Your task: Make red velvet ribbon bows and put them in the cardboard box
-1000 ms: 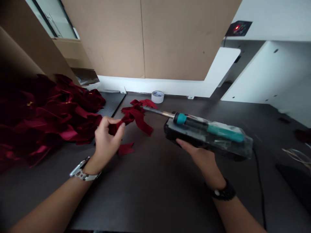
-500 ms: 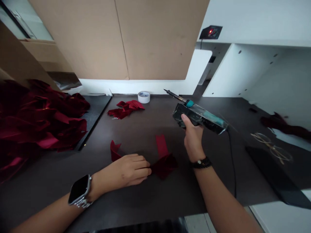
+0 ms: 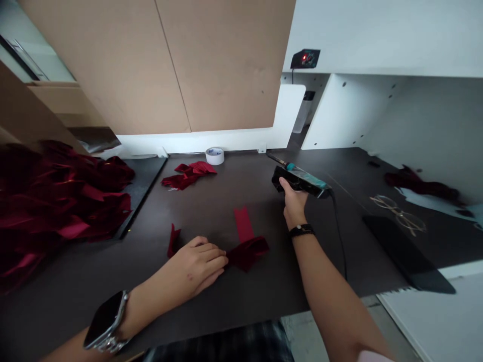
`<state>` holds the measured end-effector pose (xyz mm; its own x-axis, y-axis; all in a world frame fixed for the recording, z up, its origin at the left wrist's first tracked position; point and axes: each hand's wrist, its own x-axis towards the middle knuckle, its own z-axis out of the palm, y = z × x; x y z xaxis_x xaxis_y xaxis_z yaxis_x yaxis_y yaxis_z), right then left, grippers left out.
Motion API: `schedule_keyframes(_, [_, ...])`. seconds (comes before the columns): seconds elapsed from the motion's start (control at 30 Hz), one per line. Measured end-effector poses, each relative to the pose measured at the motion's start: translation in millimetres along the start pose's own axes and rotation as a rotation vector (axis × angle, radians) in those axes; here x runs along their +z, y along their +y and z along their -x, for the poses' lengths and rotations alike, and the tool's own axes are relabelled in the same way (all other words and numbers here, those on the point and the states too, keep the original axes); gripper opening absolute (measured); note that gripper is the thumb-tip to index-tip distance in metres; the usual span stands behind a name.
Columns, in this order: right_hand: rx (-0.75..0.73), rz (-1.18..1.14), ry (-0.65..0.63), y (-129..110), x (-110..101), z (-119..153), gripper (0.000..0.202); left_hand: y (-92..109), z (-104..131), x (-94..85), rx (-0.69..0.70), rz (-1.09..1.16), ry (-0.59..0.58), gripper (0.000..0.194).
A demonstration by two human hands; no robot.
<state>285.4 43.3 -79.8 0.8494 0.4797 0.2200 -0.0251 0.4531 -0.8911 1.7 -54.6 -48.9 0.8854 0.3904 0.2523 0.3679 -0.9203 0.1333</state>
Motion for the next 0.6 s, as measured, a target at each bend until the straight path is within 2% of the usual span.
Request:
schedule_keyframes(0.2, [0.051,0.07,0.05,12,-12,-17,0.055,8,4,15.7,-0.027,-0.067,-0.068,0.012])
schedule_keyframes(0.37, [0.135,0.162,0.086,19,-19,-24,0.055,14,9,8.1,-0.156,0.031,-0.091,0.012])
schedule_keyframes(0.47, [0.136,0.2,0.087,22,-19,-25,0.055,21,20,0.9,-0.353,0.327,-0.005,0.018])
schedule_keyframes(0.6, [0.135,0.245,0.053,22,-19,-23,0.057,35,45,-3.8,-0.732,1.085,0.153,0.013])
